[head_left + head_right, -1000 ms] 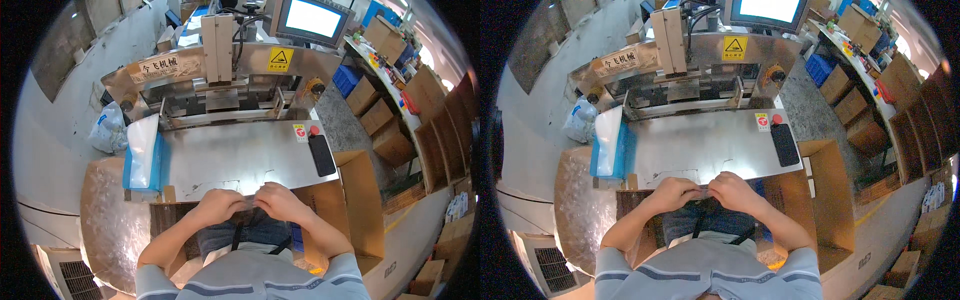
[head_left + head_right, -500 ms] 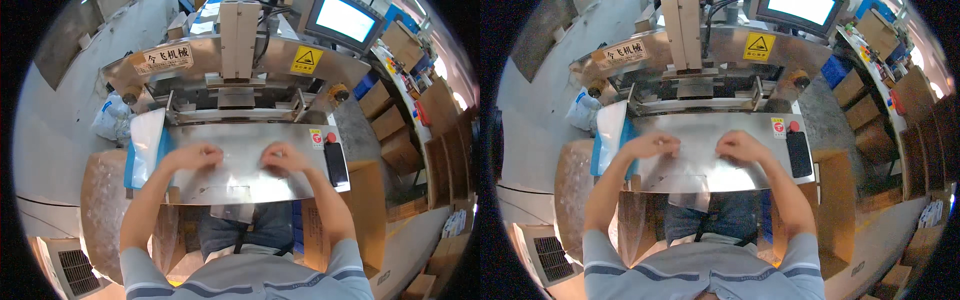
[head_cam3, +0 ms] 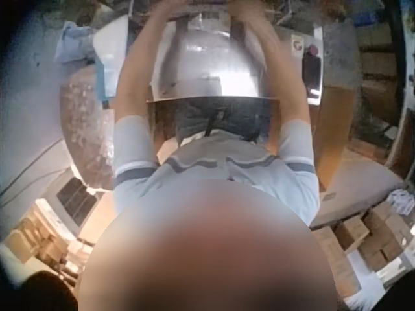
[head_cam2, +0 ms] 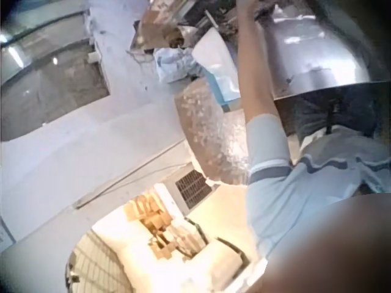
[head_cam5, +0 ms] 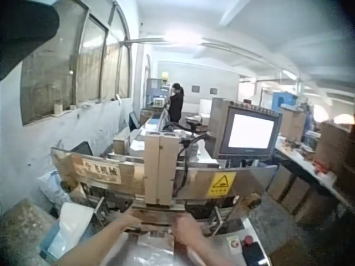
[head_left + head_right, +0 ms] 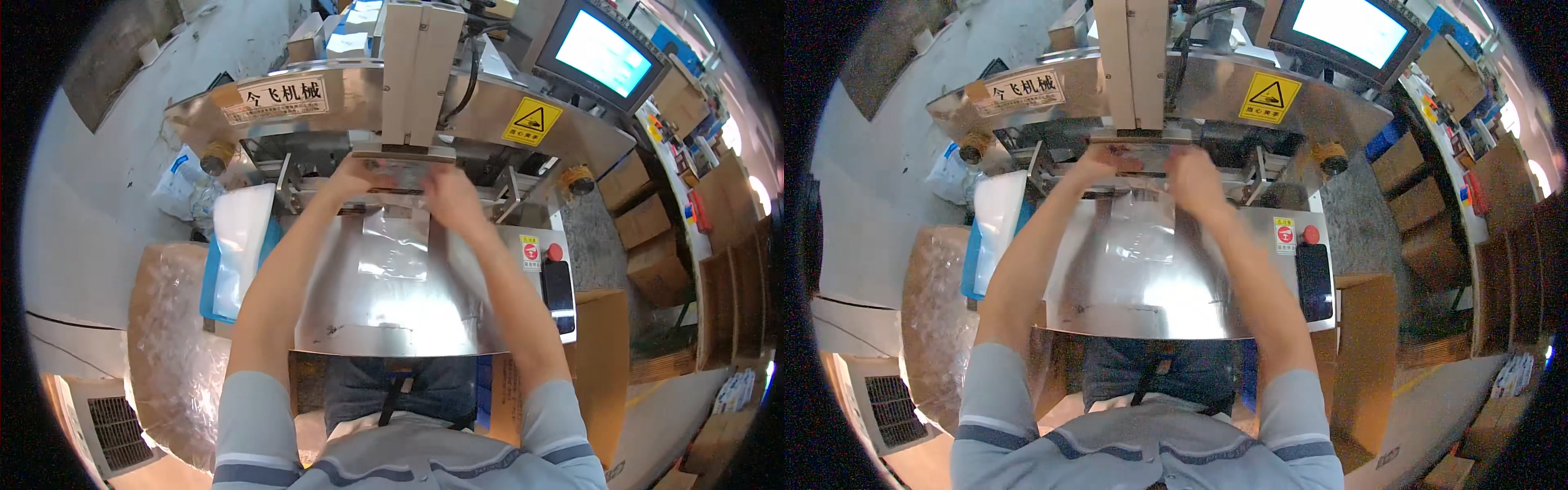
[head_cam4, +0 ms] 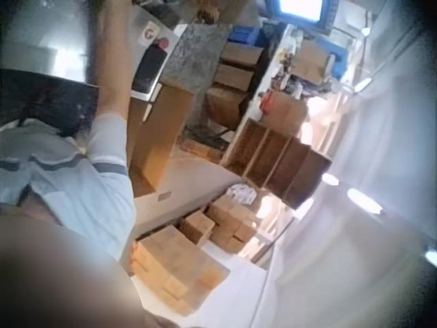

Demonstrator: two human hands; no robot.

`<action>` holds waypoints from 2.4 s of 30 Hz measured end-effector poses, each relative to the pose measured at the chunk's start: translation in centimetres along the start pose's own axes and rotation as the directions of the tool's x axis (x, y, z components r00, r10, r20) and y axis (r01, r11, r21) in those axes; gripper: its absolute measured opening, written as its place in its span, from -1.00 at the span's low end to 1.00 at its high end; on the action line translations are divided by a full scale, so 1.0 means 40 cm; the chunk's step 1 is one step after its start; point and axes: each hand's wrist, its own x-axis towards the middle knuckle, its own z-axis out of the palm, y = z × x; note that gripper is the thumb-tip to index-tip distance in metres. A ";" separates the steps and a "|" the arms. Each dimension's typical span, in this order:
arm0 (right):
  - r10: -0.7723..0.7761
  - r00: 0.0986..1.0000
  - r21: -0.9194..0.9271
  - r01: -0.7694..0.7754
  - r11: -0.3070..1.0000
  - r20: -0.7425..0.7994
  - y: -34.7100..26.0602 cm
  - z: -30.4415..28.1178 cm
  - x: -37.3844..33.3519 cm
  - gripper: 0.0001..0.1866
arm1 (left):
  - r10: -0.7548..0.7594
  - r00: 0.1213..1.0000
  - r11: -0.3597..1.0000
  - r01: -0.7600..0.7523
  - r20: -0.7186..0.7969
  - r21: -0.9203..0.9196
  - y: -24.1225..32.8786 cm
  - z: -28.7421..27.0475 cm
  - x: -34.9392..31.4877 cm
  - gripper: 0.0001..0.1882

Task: Packaging white boxes into plastic bags using a heat-sealing machine.

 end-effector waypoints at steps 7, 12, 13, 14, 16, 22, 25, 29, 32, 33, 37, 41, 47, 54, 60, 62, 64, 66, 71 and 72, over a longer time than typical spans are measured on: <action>-0.024 0.995 -0.201 0.004 0.980 -0.095 -0.010 0.049 -0.092 -0.52 | 0.176 0.976 0.503 0.024 -0.129 0.864 0.293 0.279 -0.227 -0.36; 0.030 0.999 -0.164 -0.024 0.986 0.030 -0.017 0.033 -0.080 -0.42 | -0.032 0.998 0.535 0.059 -0.050 0.843 0.336 0.400 -0.541 -0.26; 0.019 0.999 -0.177 -0.014 0.984 0.028 -0.016 0.034 -0.080 -0.42 | 0.040 0.997 0.535 0.041 -0.073 0.844 0.338 0.406 -0.552 -0.23; 0.001 1.000 -0.175 -0.002 0.985 -0.001 -0.022 0.041 -0.078 -0.42 | 0.026 0.996 0.535 0.061 -0.089 0.843 0.337 0.408 -0.553 -0.22; -0.009 1.000 -0.187 0.004 0.982 -0.027 -0.020 0.041 -0.082 -0.43 | 0.022 0.995 0.539 0.073 -0.101 0.839 0.340 0.415 -0.554 -0.22; -0.051 0.998 -0.221 0.043 0.974 -0.032 -0.009 0.051 -0.097 -0.44 | 0.012 0.994 0.519 0.089 -0.112 0.850 0.334 0.422 -0.568 -0.23; -0.080 0.994 -0.250 0.060 0.966 -0.069 -0.016 0.045 -0.093 -0.47 | 0.001 0.991 0.494 0.113 -0.131 0.862 0.340 0.423 -0.572 -0.24; -0.104 0.990 -0.224 0.080 0.971 -0.100 -0.010 0.013 -0.075 -0.53 | 0.084 0.985 0.466 0.093 -0.149 0.880 0.349 0.427 -0.571 -0.30; -0.104 0.988 -0.201 0.080 0.976 -0.111 -0.011 0.007 -0.064 -0.55 | 0.158 0.974 0.565 0.045 -0.161 0.824 0.363 0.415 -0.569 -0.37; -0.087 0.993 -0.203 0.069 0.977 -0.085 -0.010 0.006 -0.059 -0.55 | 0.150 0.976 0.564 0.047 -0.158 0.825 0.363 0.414 -0.568 -0.37; -0.071 0.993 -0.187 0.052 0.981 -0.099 -0.002 0.006 -0.044 -0.57 | 0.140 0.970 0.584 0.083 -0.201 0.808 0.379 0.413 -0.558 -0.29; -0.079 0.996 -0.232 0.069 0.970 -0.036 0.000 -0.008 -0.023 -0.55 | 0.145 0.948 0.610 0.139 -0.282 0.780 0.369 0.411 -0.559 -0.16; -0.054 0.999 -0.272 0.054 0.961 0.009 -0.003 -0.021 -0.016 -0.51 | 0.156 0.900 0.682 0.200 -0.407 0.703 0.362 0.397 -0.563 -0.11; 0.293 0.956 0.468 -0.256 0.846 -0.007 -0.005 -0.083 -0.158 -0.40 | 0.137 0.889 0.702 0.224 -0.437 0.676 0.354 0.390 -0.575 -0.14; 0.378 0.910 0.712 -0.379 0.591 0.171 0.010 -0.055 -0.332 -0.34 | 0.120 0.891 0.743 0.211 -0.437 0.635 0.350 0.386 -0.567 -0.16; 0.400 0.899 0.728 -0.393 0.562 0.176 0.007 -0.031 -0.366 -0.33 | 0.118 0.886 0.764 0.207 -0.448 0.611 0.344 0.385 -0.560 -0.20; 0.421 0.887 0.788 -0.393 0.474 0.189 0.017 -0.006 -0.384 -0.40 | 0.066 0.883 0.808 0.225 -0.464 0.544 0.344 0.383 -0.534 -0.22; 0.433 0.879 0.785 -0.409 0.466 0.201 0.005 -0.004 -0.381 -0.38 | 0.008 0.876 0.843 0.253 -0.481 0.475 0.355 0.369 -0.502 -0.23; 0.460 0.868 0.726 -0.439 0.530 0.189 -0.027 0.022 -0.330 -0.31 | -0.252 0.803 0.943 0.329 -0.540 0.050 0.333 0.302 -0.393 -0.21; 0.481 0.856 0.697 -0.463 0.547 0.191 -0.032 0.027 -0.316 -0.27 | -0.244 0.804 0.945 0.323 -0.542 0.055 0.313 0.291 -0.377 -0.21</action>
